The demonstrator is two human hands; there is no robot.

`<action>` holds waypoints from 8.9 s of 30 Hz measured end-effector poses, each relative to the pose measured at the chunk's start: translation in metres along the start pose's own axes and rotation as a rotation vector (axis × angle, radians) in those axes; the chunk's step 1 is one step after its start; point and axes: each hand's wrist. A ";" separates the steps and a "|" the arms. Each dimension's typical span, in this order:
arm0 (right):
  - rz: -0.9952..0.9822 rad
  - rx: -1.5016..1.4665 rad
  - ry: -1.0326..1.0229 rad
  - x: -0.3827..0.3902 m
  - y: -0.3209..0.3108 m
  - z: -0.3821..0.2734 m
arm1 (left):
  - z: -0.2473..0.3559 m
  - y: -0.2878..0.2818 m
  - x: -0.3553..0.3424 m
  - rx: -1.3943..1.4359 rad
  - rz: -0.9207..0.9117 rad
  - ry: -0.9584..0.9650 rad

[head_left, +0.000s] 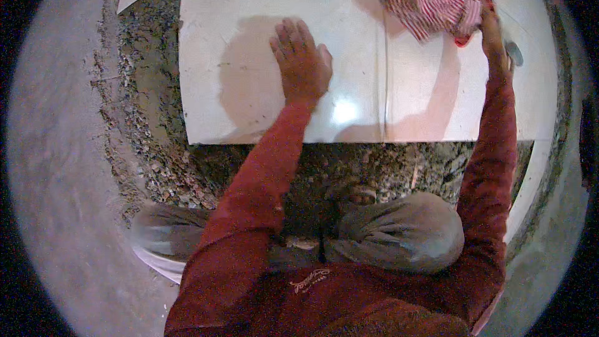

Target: The person positions and levels a tile on a bed of mortar by hand and with a rubber mallet, and wipes the tile surface with a cloth.

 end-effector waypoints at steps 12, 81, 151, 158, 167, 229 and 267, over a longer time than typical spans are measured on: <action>0.265 0.959 -0.650 0.029 0.319 -0.220 | -0.012 -0.029 -0.003 0.008 -0.165 -0.129; -0.202 0.841 -0.603 0.338 0.171 -0.091 | -0.021 -0.004 0.009 -0.201 0.052 0.044; 0.068 0.519 -1.136 0.126 0.547 -0.397 | 0.007 -0.040 0.016 0.126 -0.085 -0.231; 0.094 0.599 -1.301 0.287 0.540 -0.367 | 0.003 -0.011 0.007 0.133 0.028 -0.190; -1.348 -0.234 -1.170 0.406 0.535 -0.378 | 0.003 -0.050 0.065 0.132 -0.069 0.000; 0.045 0.705 -0.396 0.099 -0.112 0.067 | 0.069 -0.063 0.155 0.235 -0.346 0.349; 0.347 -0.483 -0.025 0.191 -0.057 0.077 | 0.102 0.010 0.094 0.049 -0.389 0.487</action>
Point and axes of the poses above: each hand's wrist, its own x-axis away from the middle knuckle, its own y-axis out of the palm, z = x × y, and after that the axes turned 15 degrees about x, right-handed
